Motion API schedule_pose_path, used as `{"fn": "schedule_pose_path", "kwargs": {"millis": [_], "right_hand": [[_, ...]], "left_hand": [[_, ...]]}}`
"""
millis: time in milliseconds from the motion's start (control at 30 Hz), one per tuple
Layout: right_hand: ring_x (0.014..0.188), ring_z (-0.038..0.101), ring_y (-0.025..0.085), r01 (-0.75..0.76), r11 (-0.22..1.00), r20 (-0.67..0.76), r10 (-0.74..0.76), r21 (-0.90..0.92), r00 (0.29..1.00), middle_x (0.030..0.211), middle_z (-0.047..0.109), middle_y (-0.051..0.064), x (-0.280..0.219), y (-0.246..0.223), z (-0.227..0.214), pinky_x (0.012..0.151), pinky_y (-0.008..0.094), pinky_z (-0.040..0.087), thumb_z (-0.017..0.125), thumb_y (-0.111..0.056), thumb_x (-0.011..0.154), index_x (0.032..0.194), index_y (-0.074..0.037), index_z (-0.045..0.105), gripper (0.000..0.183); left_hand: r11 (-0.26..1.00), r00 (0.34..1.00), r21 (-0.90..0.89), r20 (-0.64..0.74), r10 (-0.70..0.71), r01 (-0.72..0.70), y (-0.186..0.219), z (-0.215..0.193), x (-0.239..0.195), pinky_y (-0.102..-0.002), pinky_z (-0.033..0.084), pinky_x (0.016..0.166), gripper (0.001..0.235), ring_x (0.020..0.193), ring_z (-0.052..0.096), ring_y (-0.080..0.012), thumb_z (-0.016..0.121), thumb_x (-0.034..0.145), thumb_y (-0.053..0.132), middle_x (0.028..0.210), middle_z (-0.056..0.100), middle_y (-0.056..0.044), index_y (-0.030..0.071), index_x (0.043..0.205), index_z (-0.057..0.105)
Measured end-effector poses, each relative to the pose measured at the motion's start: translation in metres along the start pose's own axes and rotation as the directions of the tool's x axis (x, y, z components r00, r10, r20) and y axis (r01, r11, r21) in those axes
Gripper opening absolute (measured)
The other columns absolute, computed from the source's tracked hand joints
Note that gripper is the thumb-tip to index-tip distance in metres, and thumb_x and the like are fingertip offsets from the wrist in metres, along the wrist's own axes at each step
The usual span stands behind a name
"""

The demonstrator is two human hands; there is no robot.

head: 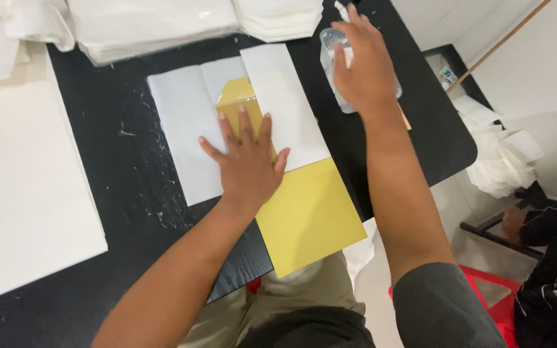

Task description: The person applies white adhesive to a sheet of white paper using a brush, then folds the paper over a yellow rectangular object to wrap it. The person smooths the paper and folds the edges to secure the wrap.

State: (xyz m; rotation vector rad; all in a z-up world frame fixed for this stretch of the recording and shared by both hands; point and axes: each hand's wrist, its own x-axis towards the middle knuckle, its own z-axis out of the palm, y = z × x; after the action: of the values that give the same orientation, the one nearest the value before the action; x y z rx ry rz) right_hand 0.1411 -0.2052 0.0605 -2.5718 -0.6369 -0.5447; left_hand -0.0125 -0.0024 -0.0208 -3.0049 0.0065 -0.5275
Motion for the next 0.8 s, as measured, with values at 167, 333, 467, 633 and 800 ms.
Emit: {"fn": "schedule_pose_path", "kwargs": {"millis": [167, 333, 467, 633, 800], "right_hand": [[0.129, 0.065, 0.028, 0.279, 0.940, -0.190, -0.243, 0.196, 0.951, 0.138, 0.066, 0.013, -0.020, -0.068, 0.039, 0.111, 0.042, 0.050, 0.057, -0.007, 0.107, 0.132, -0.001, 0.068, 0.028], [0.150, 0.039, 0.039, 0.318, 0.929, 0.115, -0.343, 0.189, 0.932, 0.158, 0.046, 0.021, -0.030, -0.057, 0.092, 0.122, 0.055, 0.035, 0.051, -0.005, 0.107, 0.148, 0.003, 0.053, 0.042], [0.149, 0.039, 0.043, 0.295, 0.939, 0.160, -0.323, 0.175, 0.933, 0.157, 0.045, 0.026, -0.026, -0.060, 0.093, 0.124, 0.058, 0.024, 0.047, -0.004, 0.104, 0.150, 0.008, 0.050, 0.047], [0.157, 0.022, 0.035, 0.137, 0.964, 0.349, -0.212, 0.228, 0.913, 0.167, 0.028, 0.020, -0.025, -0.065, 0.090, 0.128, 0.050, 0.011, 0.040, -0.016, 0.109, 0.158, 0.003, 0.035, 0.053], [0.156, 0.022, 0.038, 0.193, 0.961, 0.335, -0.251, 0.197, 0.908, 0.167, 0.028, 0.021, -0.026, -0.057, 0.098, 0.128, 0.053, 0.013, 0.036, -0.019, 0.110, 0.159, 0.002, 0.034, 0.053]], "left_hand": [[1.000, 1.000, 0.013, 0.000, -0.025, 0.025, -0.002, 0.001, 0.001, -0.081, 0.034, 0.100, 0.072, 0.147, 0.033, -0.0497, 0.043, 0.099, 0.070, 0.164, 0.036, -0.016, 0.031, 0.159, 0.043], [1.000, 0.997, -0.017, 0.079, -0.011, 0.013, -0.001, 0.002, 0.000, -0.081, 0.030, 0.103, 0.076, 0.149, 0.028, -0.0491, 0.029, 0.103, 0.072, 0.167, 0.031, -0.014, 0.028, 0.165, 0.027], [0.999, 1.000, 0.046, -0.023, -0.014, 0.015, -0.003, 0.002, -0.001, -0.077, 0.035, 0.102, 0.075, 0.148, 0.032, -0.0471, 0.035, 0.104, 0.073, 0.166, 0.036, -0.011, 0.030, 0.164, 0.032], [0.998, 1.000, 0.055, 0.015, -0.002, 0.001, -0.003, 0.002, -0.001, -0.073, 0.037, 0.103, 0.073, 0.147, 0.032, -0.0450, 0.030, 0.103, 0.071, 0.165, 0.040, -0.002, 0.027, 0.161, 0.038], [0.998, 0.999, -0.046, 0.032, 0.036, -0.034, -0.009, 0.002, 0.008, -0.062, 0.038, 0.109, 0.068, 0.141, 0.040, -0.0480, 0.040, 0.099, 0.056, 0.156, 0.051, -0.003, 0.021, 0.157, 0.044]]}}
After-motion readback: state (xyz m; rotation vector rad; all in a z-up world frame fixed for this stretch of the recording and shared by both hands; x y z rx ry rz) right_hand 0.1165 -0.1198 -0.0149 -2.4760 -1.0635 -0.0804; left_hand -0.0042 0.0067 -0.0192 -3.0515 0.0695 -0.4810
